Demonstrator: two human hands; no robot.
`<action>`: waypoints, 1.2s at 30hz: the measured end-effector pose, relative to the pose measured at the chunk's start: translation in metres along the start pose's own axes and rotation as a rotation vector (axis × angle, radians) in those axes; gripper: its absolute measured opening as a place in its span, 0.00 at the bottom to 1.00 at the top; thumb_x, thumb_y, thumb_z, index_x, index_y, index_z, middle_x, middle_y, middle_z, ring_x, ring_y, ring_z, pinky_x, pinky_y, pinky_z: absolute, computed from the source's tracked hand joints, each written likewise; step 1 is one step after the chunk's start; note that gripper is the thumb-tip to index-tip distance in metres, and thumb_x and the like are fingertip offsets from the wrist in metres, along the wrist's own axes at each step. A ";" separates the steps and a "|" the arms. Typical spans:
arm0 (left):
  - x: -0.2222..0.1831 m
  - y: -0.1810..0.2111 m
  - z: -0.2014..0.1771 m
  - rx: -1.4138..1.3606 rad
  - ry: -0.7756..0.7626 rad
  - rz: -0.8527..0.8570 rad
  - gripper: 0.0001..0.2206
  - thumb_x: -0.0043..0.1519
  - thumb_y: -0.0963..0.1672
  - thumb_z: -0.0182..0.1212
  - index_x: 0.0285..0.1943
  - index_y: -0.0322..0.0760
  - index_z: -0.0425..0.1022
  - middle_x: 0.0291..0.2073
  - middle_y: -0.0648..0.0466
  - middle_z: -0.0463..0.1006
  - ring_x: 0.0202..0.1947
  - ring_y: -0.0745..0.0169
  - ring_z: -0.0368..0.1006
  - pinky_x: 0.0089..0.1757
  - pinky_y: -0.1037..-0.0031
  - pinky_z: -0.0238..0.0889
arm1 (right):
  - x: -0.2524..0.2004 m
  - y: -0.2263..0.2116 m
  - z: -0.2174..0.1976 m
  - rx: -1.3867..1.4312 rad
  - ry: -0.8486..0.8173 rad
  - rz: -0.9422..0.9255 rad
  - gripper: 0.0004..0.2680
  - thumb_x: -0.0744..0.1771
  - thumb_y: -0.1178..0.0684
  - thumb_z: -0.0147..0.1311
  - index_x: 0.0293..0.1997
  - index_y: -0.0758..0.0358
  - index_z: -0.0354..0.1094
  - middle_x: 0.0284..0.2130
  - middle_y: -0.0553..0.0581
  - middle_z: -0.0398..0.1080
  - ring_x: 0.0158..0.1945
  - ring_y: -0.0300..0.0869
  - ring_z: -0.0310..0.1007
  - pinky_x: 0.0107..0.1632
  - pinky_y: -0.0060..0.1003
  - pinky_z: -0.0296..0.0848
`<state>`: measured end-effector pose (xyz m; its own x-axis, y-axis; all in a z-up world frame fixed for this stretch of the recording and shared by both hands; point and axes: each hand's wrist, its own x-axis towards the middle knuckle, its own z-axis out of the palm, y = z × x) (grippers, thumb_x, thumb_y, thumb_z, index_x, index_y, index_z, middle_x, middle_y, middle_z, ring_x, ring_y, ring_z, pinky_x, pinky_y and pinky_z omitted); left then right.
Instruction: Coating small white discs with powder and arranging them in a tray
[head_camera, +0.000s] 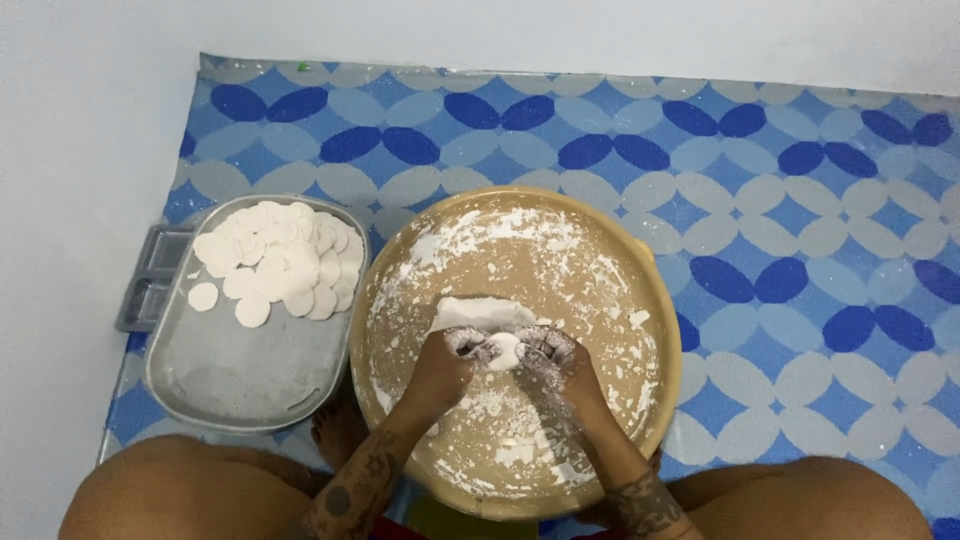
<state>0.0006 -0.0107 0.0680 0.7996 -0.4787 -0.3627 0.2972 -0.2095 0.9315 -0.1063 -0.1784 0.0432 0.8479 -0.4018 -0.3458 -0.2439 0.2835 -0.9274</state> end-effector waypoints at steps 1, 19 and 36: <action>0.007 -0.020 -0.001 -0.002 0.003 -0.002 0.10 0.55 0.40 0.68 0.40 0.22 0.81 0.29 0.40 0.83 0.34 0.58 0.76 0.39 0.68 0.68 | 0.002 0.001 0.001 -0.002 -0.003 0.002 0.09 0.63 0.62 0.59 0.46 0.72 0.74 0.29 0.65 0.78 0.33 0.43 0.77 0.35 0.39 0.77; -0.010 -0.045 -0.035 0.212 0.165 0.081 0.07 0.53 0.42 0.64 0.24 0.33 0.80 0.13 0.45 0.74 0.17 0.65 0.69 0.25 0.71 0.59 | 0.017 0.016 0.041 -0.076 -0.159 -0.047 0.16 0.60 0.64 0.63 0.52 0.70 0.67 0.33 0.63 0.79 0.34 0.40 0.77 0.38 0.36 0.78; -0.029 -0.043 -0.077 -0.014 0.092 -0.010 0.14 0.52 0.34 0.60 0.47 0.22 0.79 0.34 0.43 0.84 0.24 0.62 0.75 0.24 0.76 0.66 | 0.032 0.029 0.064 -0.234 -0.176 0.200 0.22 0.60 0.63 0.62 0.60 0.67 0.67 0.47 0.65 0.78 0.44 0.49 0.80 0.46 0.39 0.83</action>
<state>0.0049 0.0775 0.0406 0.8409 -0.3965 -0.3684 0.3119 -0.2014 0.9285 -0.0559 -0.1275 0.0142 0.8354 -0.1968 -0.5132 -0.4976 0.1258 -0.8583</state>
